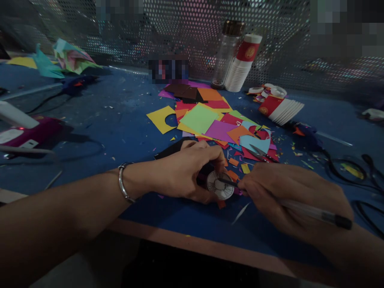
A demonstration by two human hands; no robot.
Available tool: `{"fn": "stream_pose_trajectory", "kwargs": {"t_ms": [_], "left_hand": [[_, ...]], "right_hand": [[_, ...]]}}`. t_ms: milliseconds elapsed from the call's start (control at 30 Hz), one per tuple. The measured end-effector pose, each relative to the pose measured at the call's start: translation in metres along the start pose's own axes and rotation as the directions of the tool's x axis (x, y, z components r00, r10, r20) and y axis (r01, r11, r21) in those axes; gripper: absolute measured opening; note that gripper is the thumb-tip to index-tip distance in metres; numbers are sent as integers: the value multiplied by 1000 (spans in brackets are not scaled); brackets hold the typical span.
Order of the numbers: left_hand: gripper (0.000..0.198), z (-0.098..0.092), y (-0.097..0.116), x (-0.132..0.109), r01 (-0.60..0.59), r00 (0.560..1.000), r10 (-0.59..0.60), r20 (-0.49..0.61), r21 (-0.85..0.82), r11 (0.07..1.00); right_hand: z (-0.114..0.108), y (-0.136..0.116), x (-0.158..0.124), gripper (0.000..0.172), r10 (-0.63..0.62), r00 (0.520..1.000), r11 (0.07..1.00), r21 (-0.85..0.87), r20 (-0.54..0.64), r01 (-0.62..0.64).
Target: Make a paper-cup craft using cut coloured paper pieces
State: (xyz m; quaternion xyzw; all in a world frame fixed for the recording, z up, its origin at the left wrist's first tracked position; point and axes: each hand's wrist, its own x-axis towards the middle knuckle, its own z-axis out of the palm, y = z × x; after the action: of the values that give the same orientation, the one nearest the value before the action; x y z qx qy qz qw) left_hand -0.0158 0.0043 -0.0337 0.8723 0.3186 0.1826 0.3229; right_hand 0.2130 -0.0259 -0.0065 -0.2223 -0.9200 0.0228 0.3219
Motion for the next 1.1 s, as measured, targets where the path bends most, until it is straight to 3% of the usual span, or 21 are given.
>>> {"fn": "stream_pose_trajectory", "kwargs": {"t_ms": [600,1100], "left_hand": [[43,-1,2,2,19,1000,-19,7,22,1000],[42,-1,1,2,10,1000,-10,12,28,1000]], "right_hand": [[9,8,-4,16,20,999,1000,-4,-37,-20],[9,7,-6,19,-4,999,1000,-15,-42,3]]}}
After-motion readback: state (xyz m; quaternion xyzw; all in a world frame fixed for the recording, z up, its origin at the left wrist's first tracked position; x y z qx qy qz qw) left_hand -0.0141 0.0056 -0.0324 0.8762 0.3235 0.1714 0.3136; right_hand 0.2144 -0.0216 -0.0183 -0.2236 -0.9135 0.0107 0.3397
